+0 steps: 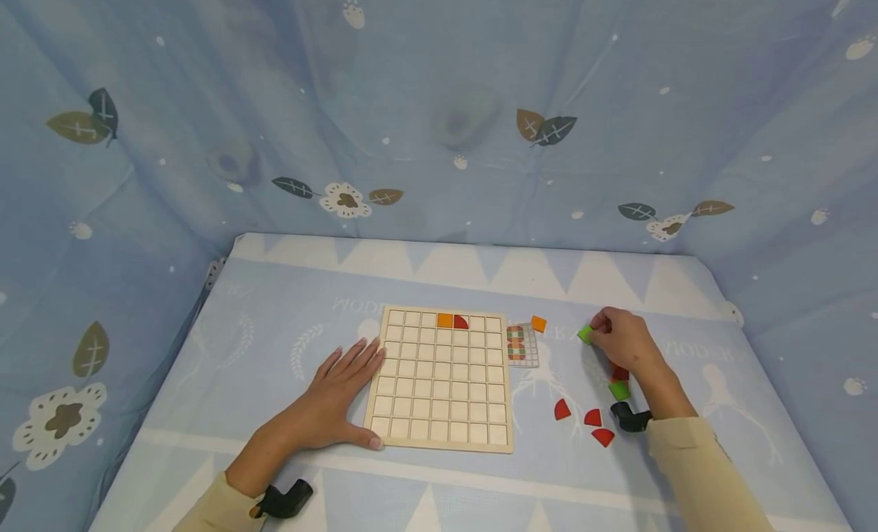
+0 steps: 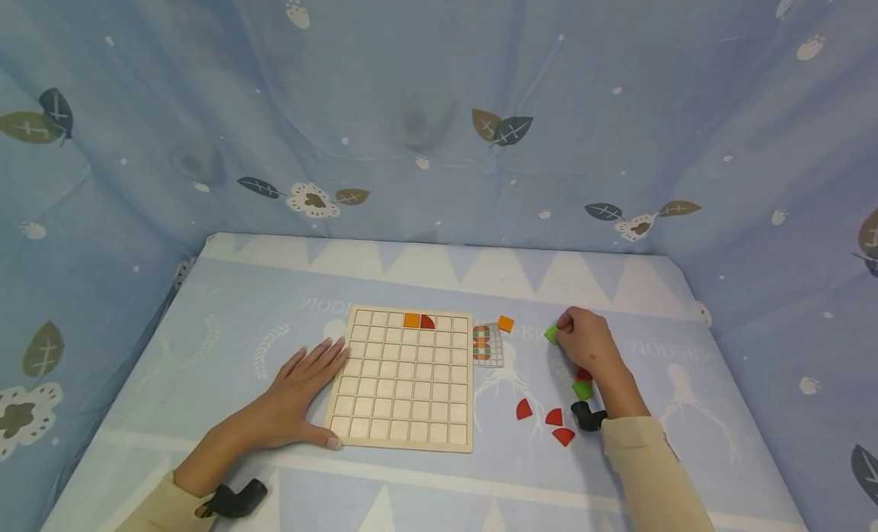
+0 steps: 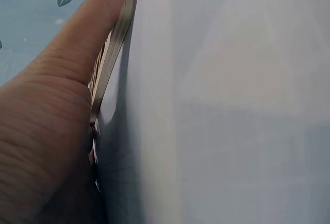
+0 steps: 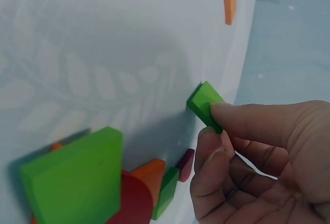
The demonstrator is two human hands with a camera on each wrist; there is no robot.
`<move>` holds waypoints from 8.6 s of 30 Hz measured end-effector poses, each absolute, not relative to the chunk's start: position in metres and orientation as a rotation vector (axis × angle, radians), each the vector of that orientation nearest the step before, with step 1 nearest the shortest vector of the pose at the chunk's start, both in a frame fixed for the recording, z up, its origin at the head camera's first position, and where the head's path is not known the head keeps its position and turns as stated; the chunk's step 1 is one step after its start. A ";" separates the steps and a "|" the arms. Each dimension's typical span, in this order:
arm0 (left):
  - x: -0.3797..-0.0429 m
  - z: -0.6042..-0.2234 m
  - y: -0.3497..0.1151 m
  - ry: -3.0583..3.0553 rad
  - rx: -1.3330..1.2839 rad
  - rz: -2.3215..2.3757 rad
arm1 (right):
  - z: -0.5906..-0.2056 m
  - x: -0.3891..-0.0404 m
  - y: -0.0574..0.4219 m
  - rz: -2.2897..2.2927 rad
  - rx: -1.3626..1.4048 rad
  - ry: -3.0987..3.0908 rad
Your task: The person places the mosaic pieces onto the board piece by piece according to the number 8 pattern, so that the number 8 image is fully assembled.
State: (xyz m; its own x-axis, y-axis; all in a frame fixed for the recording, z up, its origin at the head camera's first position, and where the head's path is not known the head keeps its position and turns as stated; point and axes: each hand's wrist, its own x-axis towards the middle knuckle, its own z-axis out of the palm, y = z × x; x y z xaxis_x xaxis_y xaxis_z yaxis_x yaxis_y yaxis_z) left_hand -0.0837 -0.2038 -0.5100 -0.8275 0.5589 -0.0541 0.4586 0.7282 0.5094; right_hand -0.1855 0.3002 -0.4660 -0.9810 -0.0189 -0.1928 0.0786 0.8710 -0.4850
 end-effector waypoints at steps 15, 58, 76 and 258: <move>-0.084 -0.510 -0.203 2.732 0.797 0.719 | -0.438 -0.186 0.272 -0.817 -0.149 2.889; -0.083 -0.508 -0.201 2.741 0.751 0.675 | -0.466 -0.205 0.117 -0.768 -0.789 2.669; -0.083 -0.509 -0.200 2.734 0.755 0.685 | -0.463 -0.191 0.132 -0.804 -0.769 2.759; -0.089 -0.512 -0.204 2.769 0.749 0.684 | -0.463 -0.156 0.167 -1.173 -0.335 2.510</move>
State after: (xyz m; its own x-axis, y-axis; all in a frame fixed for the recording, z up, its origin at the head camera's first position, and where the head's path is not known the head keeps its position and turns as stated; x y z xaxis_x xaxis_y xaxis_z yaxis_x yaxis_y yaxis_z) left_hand -0.0893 -0.2039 -0.5120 -0.8539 0.5166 -0.0630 0.4280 0.7659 0.4798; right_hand -0.1557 0.1673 -0.4634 -0.9112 -0.3536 -0.2114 -0.0648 0.6297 -0.7741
